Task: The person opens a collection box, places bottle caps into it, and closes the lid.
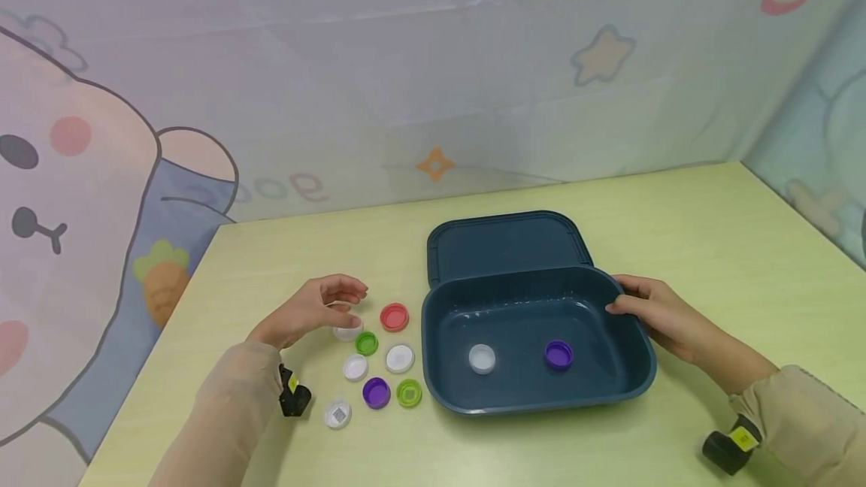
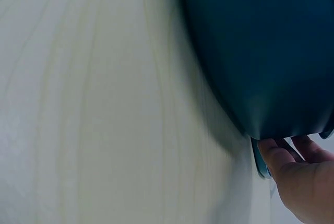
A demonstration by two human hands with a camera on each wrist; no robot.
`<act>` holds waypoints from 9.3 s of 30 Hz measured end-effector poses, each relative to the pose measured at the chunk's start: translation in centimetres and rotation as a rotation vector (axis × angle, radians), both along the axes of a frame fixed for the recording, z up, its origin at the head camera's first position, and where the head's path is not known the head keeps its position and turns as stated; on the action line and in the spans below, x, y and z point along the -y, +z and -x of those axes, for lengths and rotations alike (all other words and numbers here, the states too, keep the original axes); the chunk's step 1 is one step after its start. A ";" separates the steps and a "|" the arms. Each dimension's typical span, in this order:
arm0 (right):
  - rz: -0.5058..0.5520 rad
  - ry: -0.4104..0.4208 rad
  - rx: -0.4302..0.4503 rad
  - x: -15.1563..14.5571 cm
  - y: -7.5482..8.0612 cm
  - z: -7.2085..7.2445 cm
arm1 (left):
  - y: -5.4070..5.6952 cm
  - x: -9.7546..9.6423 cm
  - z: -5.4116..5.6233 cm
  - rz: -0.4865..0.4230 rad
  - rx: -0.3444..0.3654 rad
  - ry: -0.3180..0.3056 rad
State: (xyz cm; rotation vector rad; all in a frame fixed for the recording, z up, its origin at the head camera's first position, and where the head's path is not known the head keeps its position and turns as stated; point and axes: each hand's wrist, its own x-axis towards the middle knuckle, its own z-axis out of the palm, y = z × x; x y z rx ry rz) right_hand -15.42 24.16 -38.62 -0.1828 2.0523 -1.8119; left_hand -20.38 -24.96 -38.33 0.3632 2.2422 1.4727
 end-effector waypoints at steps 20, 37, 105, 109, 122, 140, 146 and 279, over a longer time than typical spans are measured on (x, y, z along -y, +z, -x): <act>0.000 0.001 0.002 0.0 0.1 -0.2 | -1.1 1.3 -0.8 0.039 0.000 0.021; 0.002 -0.009 -0.004 0.0 0.1 -0.4 | -1.1 1.5 -1.0 0.122 -0.006 -0.050; 0.001 -0.007 0.007 0.0 0.0 -0.4 | 3.8 -2.6 -0.3 0.158 -0.096 -0.075; 0.003 -0.007 0.011 0.1 0.1 -0.4 | 4.1 -3.1 -0.3 0.163 -0.101 -0.101; 0.010 -0.012 0.011 0.1 0.1 -0.3 | 5.4 -4.9 0.4 0.184 -0.134 -0.144; -0.009 -0.002 0.006 0.1 0.0 -0.1 | 5.9 -6.7 0.9 0.174 -0.139 -0.189; -0.007 -0.003 0.010 0.1 -0.1 -0.2 | 6.8 -7.3 1.0 0.191 -0.169 -0.210; 0.015 0.006 0.026 -0.3 -0.5 0.3 | 5.4 -25.5 -0.2 0.638 -0.248 -0.928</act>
